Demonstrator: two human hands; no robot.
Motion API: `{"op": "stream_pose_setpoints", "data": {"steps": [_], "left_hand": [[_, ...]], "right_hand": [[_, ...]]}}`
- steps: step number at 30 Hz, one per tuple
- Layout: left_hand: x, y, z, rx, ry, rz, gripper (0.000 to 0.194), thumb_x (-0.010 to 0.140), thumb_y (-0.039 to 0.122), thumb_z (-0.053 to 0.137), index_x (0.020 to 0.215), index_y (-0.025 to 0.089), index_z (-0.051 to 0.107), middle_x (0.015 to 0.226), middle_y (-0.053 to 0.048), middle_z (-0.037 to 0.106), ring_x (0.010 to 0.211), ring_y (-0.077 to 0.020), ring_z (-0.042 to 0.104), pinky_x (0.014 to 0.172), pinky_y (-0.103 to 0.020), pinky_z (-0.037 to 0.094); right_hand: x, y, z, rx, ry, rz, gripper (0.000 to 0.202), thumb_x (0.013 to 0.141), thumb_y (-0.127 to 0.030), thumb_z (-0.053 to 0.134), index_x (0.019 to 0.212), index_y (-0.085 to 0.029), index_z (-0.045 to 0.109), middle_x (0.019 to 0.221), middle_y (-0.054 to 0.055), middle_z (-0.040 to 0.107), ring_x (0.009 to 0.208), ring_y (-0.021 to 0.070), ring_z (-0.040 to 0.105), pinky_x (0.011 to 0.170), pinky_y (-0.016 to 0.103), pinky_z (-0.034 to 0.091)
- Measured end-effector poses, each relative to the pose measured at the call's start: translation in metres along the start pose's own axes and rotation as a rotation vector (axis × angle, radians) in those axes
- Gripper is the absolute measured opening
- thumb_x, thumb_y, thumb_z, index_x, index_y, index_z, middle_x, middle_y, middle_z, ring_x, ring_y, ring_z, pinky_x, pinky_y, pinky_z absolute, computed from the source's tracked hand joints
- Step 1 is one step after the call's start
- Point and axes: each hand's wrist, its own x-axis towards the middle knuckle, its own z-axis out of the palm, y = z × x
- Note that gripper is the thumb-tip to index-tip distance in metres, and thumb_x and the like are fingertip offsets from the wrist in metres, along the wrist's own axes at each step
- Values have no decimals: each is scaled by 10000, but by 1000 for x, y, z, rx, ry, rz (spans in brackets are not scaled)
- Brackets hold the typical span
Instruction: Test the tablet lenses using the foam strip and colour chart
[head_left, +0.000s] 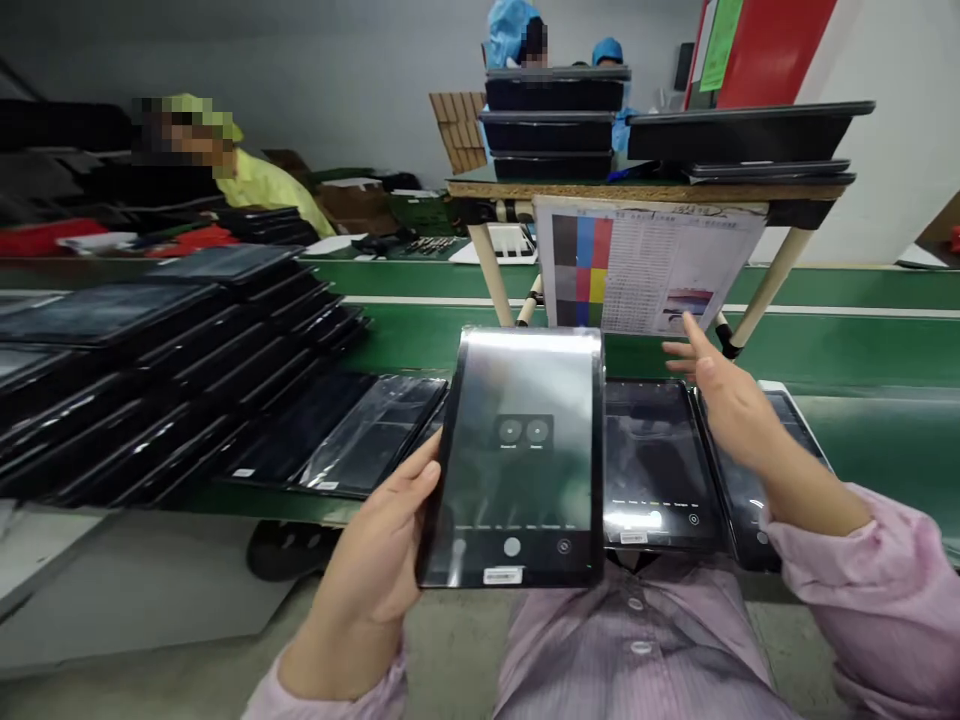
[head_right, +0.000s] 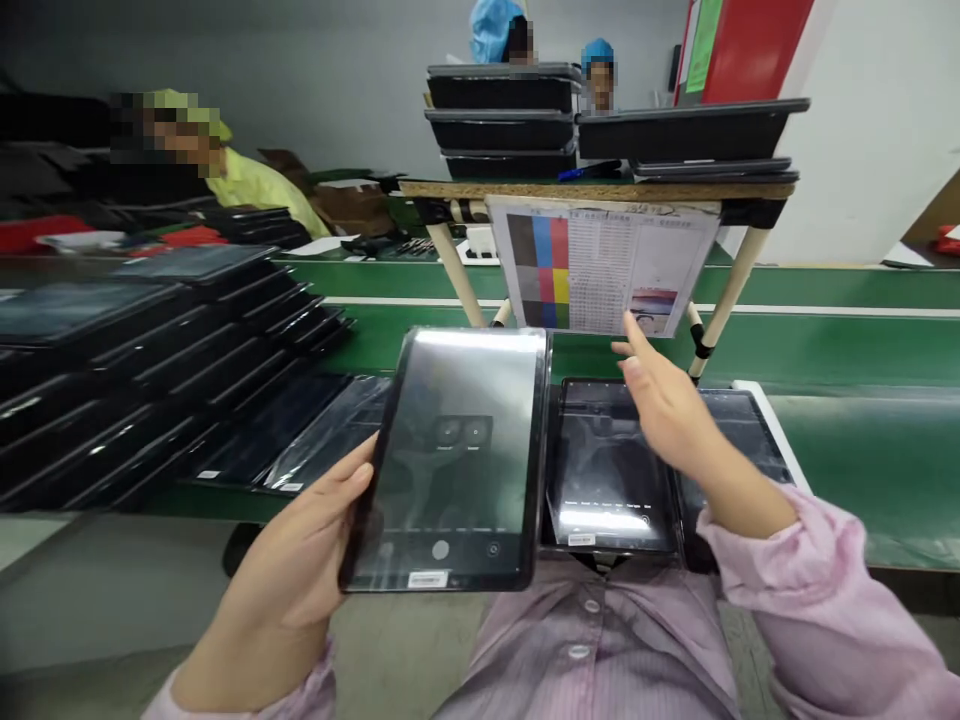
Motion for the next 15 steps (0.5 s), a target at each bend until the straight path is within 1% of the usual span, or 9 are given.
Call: {"op": "stream_pose_setpoints", "data": {"steps": [2,4,7,9,11,12,13,14,15], "left_hand": [[17,6,-11,60,8,-50,758,708,298,931,1423,195,700,1215,-139,817,1123,-345,783,906,-412,676],[40,2,-17,137,37,-86,694,714,241,886,1381,152,713,1159,-152,824,1069,-332,796,853,-403,677],[70,-8,-16,265,78,-61,511,752,245,813,1244,118,768,1107,-174,821,1101,-350,782,910,-463,655],[73,-13,-15,323,123,49,398,810,299,785,1177,145,794,1220,-177,793,1280,-346,706,1063,-463,585],[57,-19,-18,381,217,243,352,856,348,776,1181,212,800,1400,-131,725,1461,-304,563,1175,-385,490],[43,-25,-21,430,264,358,328,873,373,777,1175,246,802,1412,-100,717,1462,-282,552,1165,-341,486],[25,-33,-23,487,276,446,304,879,394,784,1155,270,806,1375,-83,731,1403,-275,591,1109,-313,518],[6,-45,-25,553,266,520,273,893,443,782,1105,274,814,1216,-84,777,1212,-272,689,986,-304,574],[-13,-60,-25,595,138,442,232,908,487,772,961,265,818,940,-71,785,918,-242,732,796,-287,596]], "right_hand": [[13,25,-10,-275,-98,114,675,1089,-662,279,1561,-295,593,1551,95,635,1451,343,574,1233,602,420],[25,47,-12,-536,-213,238,582,1097,-557,335,1374,-260,752,1566,120,617,1506,399,496,1243,681,341],[40,72,-4,-668,-269,363,484,1080,-468,423,1188,-219,823,1537,159,628,1534,445,427,1244,743,227],[51,83,3,-646,-270,417,478,1072,-476,459,1108,-175,829,1471,198,663,1526,442,434,1252,711,220],[63,92,6,-604,-253,493,523,1061,-528,476,1083,-130,814,1405,252,684,1477,461,493,1226,695,276],[68,95,6,-570,-234,528,558,1053,-562,482,1071,-108,805,1363,281,694,1438,479,531,1201,696,314],[72,97,5,-528,-211,554,592,1043,-595,482,1043,-93,797,1310,304,707,1392,495,570,1173,693,353],[74,98,3,-478,-183,564,618,1035,-626,478,1000,-93,790,1249,313,723,1347,501,605,1148,680,389],[74,99,1,-420,-149,555,635,1028,-655,466,955,-108,781,1188,304,738,1305,493,635,1129,657,421]]}}
